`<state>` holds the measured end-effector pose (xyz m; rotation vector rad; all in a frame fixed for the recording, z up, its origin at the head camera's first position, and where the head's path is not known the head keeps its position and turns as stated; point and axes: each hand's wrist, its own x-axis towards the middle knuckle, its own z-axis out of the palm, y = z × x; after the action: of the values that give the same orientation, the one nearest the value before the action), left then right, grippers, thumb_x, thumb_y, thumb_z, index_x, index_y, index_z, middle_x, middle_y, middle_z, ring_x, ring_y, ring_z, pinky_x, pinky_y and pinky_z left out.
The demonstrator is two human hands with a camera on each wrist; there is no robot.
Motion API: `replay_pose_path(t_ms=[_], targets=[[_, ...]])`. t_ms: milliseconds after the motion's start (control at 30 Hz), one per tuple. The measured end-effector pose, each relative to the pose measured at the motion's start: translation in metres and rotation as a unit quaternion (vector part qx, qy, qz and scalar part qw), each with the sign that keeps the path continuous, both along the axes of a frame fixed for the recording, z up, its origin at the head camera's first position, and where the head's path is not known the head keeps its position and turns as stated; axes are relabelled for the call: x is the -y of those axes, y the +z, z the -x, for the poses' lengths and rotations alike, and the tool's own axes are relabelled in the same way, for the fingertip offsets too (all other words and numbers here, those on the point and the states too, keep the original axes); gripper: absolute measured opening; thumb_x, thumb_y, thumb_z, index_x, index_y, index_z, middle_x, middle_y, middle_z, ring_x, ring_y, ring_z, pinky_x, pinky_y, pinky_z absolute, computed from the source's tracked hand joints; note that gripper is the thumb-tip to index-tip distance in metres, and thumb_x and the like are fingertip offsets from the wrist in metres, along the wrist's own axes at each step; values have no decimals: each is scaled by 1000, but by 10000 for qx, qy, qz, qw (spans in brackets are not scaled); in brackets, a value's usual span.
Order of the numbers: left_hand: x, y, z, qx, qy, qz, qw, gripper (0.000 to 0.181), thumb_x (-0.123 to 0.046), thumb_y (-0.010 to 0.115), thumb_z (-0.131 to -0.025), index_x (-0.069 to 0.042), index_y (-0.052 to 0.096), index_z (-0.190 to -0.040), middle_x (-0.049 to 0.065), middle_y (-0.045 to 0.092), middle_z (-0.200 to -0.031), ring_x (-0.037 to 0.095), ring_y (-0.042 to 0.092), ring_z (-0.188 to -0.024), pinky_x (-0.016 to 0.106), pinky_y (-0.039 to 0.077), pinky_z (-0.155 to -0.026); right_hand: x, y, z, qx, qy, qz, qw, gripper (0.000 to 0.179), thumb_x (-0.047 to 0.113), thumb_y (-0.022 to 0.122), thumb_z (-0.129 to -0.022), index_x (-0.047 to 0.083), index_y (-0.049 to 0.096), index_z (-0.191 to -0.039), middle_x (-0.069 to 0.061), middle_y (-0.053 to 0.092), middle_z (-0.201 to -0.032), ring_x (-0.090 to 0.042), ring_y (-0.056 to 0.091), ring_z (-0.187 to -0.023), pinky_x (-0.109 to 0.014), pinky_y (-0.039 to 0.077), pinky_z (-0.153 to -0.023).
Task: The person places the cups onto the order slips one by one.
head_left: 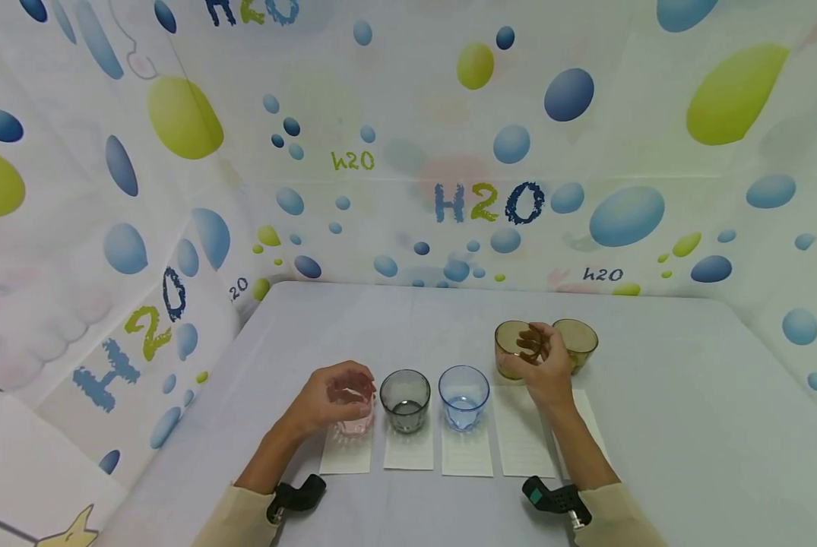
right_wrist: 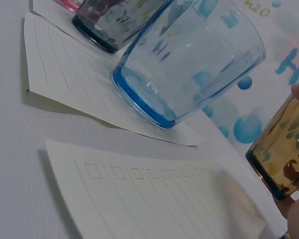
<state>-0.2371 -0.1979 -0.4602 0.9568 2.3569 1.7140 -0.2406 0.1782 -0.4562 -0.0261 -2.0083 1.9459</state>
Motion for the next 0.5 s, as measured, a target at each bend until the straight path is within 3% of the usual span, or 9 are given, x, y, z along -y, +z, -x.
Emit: replay_pose_path(t_ms=[500], targets=[[1, -1, 1, 0, -41, -48, 10000, 41, -10, 77, -83, 5, 62, -118, 26, 68, -105, 37, 68, -94, 37, 59, -82, -6, 9, -13, -8, 257, -41, 9997, 70, -5, 77, -81, -1, 42, -141, -23, 53, -131, -36, 53, -119, -24, 50, -96]])
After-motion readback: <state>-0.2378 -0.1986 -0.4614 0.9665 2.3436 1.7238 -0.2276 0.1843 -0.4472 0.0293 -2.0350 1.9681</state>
